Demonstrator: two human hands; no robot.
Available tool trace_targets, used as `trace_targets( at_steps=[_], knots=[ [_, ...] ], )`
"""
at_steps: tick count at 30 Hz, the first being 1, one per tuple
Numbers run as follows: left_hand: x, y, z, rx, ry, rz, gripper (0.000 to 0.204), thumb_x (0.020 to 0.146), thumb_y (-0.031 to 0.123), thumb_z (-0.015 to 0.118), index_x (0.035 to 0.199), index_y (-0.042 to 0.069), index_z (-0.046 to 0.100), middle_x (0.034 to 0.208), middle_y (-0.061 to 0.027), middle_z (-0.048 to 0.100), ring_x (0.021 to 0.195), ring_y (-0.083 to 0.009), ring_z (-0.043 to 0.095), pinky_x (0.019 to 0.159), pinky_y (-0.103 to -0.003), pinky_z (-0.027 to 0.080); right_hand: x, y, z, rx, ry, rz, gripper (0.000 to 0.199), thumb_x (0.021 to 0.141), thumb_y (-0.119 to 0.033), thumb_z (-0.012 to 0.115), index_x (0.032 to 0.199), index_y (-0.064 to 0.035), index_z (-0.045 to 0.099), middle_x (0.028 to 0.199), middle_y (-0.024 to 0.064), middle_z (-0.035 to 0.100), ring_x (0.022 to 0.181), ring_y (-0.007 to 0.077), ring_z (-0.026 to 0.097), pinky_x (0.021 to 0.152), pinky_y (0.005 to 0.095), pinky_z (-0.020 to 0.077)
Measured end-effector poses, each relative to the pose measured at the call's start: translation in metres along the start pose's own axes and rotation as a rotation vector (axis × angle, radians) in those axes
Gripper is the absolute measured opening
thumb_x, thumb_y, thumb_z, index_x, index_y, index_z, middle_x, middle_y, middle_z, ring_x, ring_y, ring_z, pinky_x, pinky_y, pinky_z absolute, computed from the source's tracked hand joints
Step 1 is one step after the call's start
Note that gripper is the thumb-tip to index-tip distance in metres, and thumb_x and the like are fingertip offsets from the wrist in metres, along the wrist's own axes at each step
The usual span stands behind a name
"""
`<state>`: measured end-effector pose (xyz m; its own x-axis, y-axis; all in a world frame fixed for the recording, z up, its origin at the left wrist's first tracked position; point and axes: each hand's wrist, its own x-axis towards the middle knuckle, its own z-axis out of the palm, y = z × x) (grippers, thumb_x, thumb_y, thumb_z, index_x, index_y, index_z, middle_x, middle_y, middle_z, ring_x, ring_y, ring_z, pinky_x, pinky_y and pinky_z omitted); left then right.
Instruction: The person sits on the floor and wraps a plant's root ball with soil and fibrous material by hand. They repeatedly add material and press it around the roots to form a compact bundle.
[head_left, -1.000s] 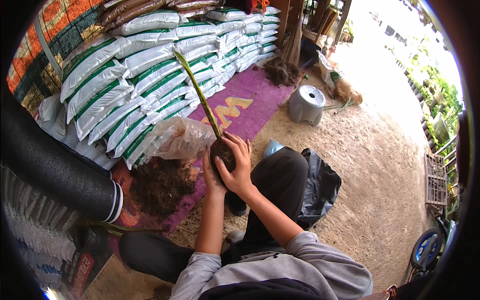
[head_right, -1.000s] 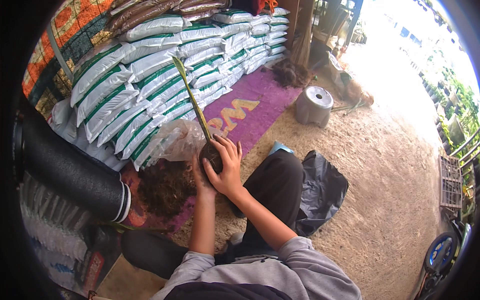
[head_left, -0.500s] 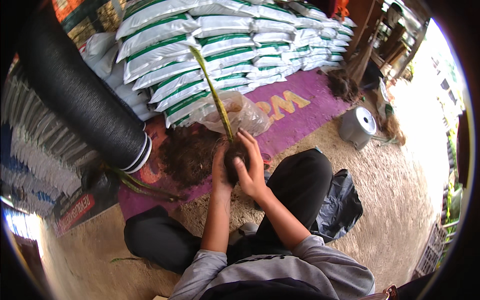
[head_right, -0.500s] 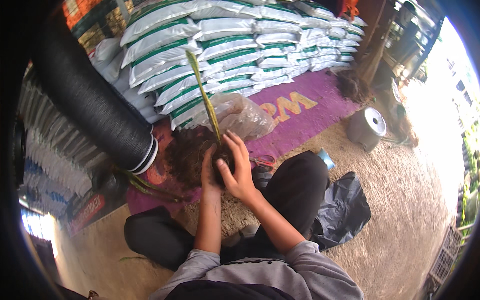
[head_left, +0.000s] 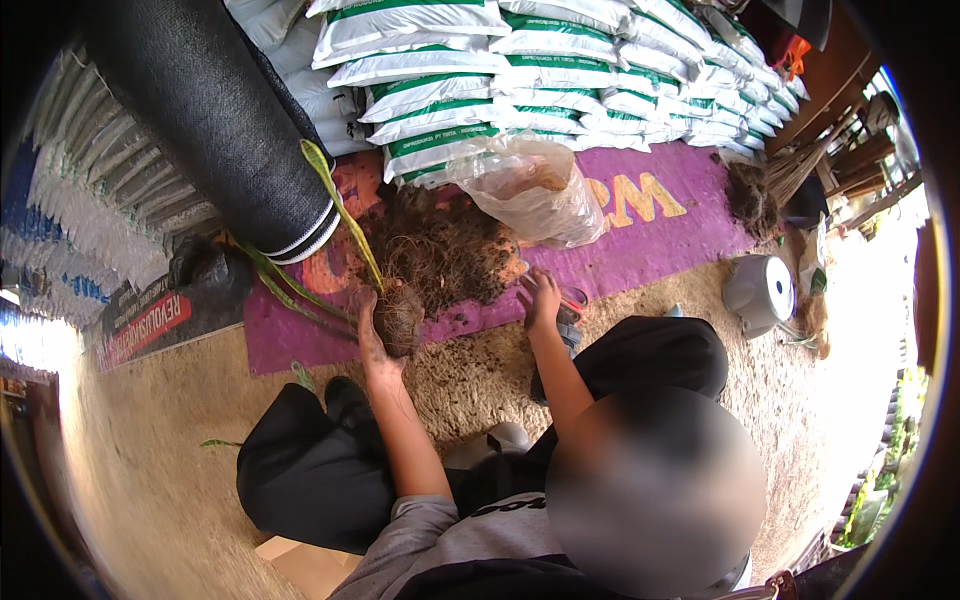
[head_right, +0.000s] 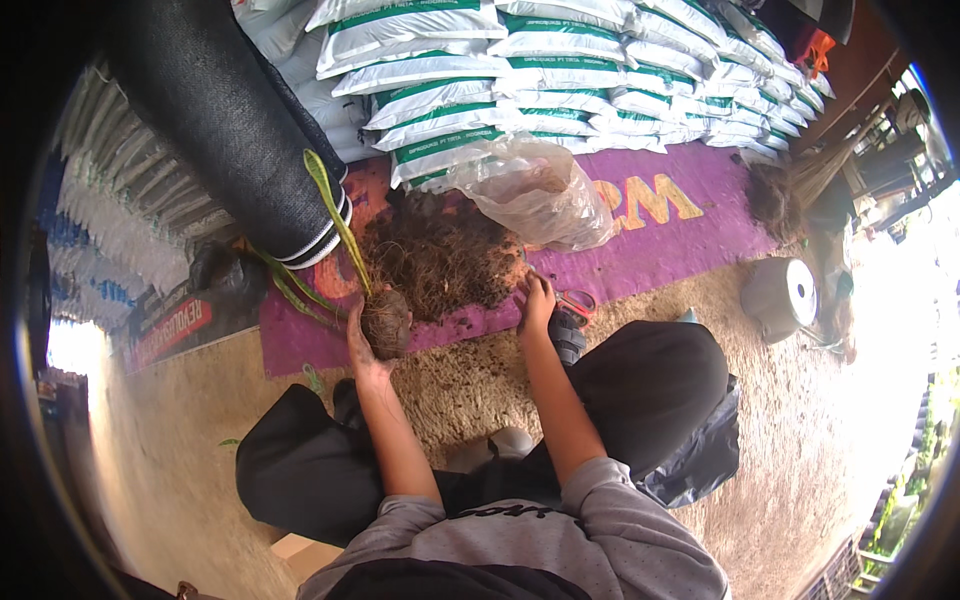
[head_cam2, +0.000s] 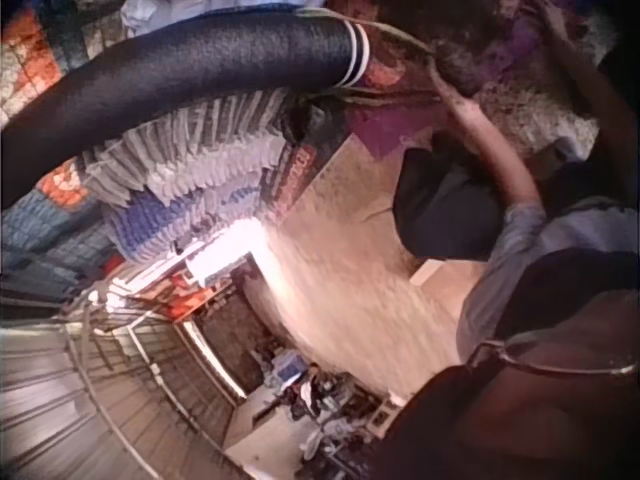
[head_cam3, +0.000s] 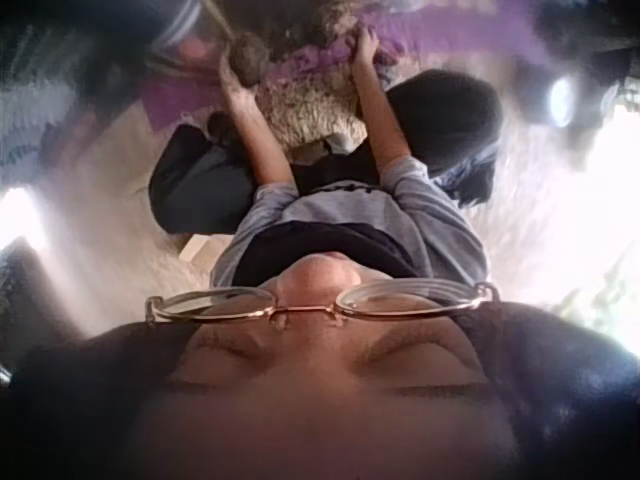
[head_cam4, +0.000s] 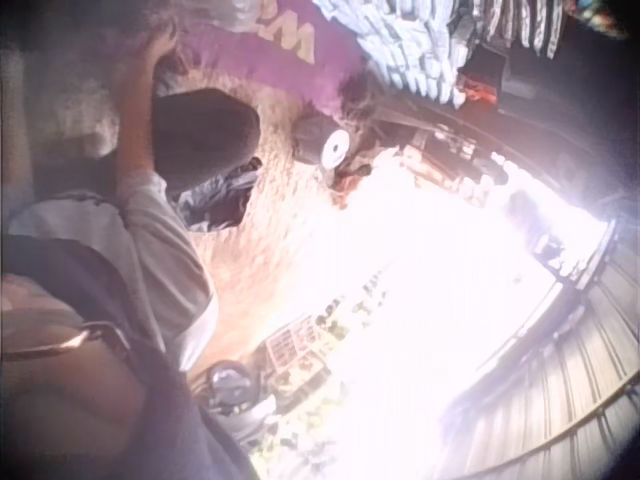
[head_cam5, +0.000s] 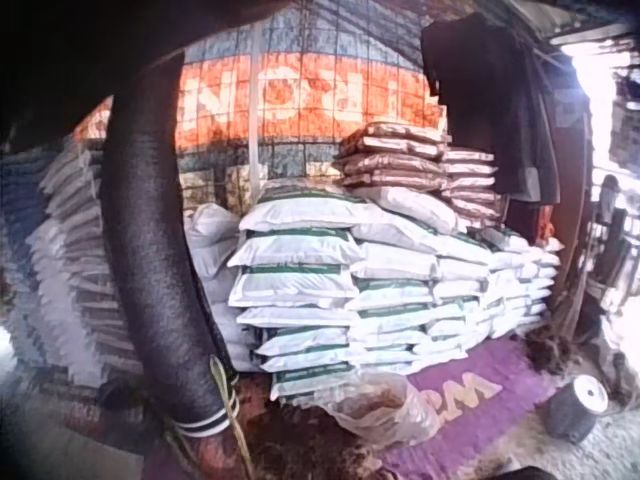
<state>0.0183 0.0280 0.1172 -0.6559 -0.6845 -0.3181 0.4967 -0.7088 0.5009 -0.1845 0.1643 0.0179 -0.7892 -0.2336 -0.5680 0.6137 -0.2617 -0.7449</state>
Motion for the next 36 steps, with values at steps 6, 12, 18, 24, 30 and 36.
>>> trace_targets(
  at_steps=[6, 12, 18, 24, 30, 36],
  knots=[
    [0.006, 0.002, 0.001, -0.005, 0.192, 0.068, 0.033, 0.088, 0.03, 0.051, 0.103, 0.002, 0.059, 0.088, -0.0097, 0.065, 0.074, -0.0221, 0.065, 0.067, -0.037, 0.054, 0.038, 0.069, -0.001, -0.266, -0.018, 0.066, 0.024, 0.084, -0.02, 0.052, 0.106, -0.0105, 0.057, 0.096, 0.0, 0.061, 0.081, 0.0148, 0.059, 0.067, 0.0323, 0.044],
    [0.031, -0.004, 0.0, -0.095, 0.167, -0.019, 0.038, 0.086, 0.034, 0.053, 0.106, 0.002, 0.057, 0.095, -0.0108, 0.063, 0.083, -0.0242, 0.062, 0.072, -0.039, 0.052, 0.114, 0.094, 0.043, -0.83, -0.103, -0.365, 0.027, 0.081, -0.018, 0.056, 0.103, -0.0035, 0.061, 0.085, 0.0106, 0.063, 0.077, 0.0249, 0.061, 0.067, 0.0328, 0.0467],
    [0.046, -0.006, -0.041, -0.177, 0.143, -0.014, 0.039, 0.086, 0.033, 0.053, 0.104, -0.001, 0.057, 0.09, -0.0137, 0.061, 0.079, -0.0262, 0.061, 0.07, -0.039, 0.052, 0.122, 0.063, 0.131, -1.506, -0.501, -0.748, 0.049, 0.076, -0.019, 0.062, 0.123, -0.0057, 0.051, 0.122, 0.0157, 0.051, 0.113, 0.0349, 0.049, 0.093, 0.0444, 0.0412],
    [0.064, -0.016, -0.043, -0.156, 0.328, -0.009, 0.04, 0.085, 0.03, 0.054, 0.105, -0.004, 0.055, 0.092, -0.0161, 0.061, 0.079, -0.027, 0.061, 0.069, -0.039, 0.052, 0.151, 0.068, 0.169, -1.809, -0.676, -0.78, 0.059, 0.081, -0.02, 0.062, 0.134, -0.0086, 0.038, 0.129, 0.0165, 0.047, 0.116, 0.0321, 0.047, 0.095, 0.0447, 0.0397],
    [0.069, -0.018, -0.049, -0.158, 0.305, -0.062, 0.038, 0.084, 0.028, 0.058, 0.106, -0.003, 0.056, 0.094, -0.0162, 0.062, 0.079, -0.026, 0.062, 0.068, -0.036, 0.053, 0.162, 0.077, 0.193, -1.925, -0.649, -0.601, 0.05, 0.08, -0.021, 0.066, 0.125, -0.0068, 0.05, 0.12, 0.0167, 0.055, 0.108, 0.0303, 0.055, 0.089, 0.043, 0.0438],
    [0.064, -0.018, -0.046, -0.218, 0.281, -0.029, 0.039, 0.085, 0.03, 0.056, 0.104, -0.004, 0.055, 0.093, -0.0163, 0.06, 0.08, -0.0251, 0.061, 0.069, -0.035, 0.053, 0.169, 0.079, 0.181, -1.398, -0.43, -0.317, 0.045, 0.075, -0.027, 0.069, 0.112, -0.0021, 0.06, 0.106, 0.0185, 0.062, 0.102, 0.031, 0.058, 0.086, 0.0393, 0.0461]
  ],
)
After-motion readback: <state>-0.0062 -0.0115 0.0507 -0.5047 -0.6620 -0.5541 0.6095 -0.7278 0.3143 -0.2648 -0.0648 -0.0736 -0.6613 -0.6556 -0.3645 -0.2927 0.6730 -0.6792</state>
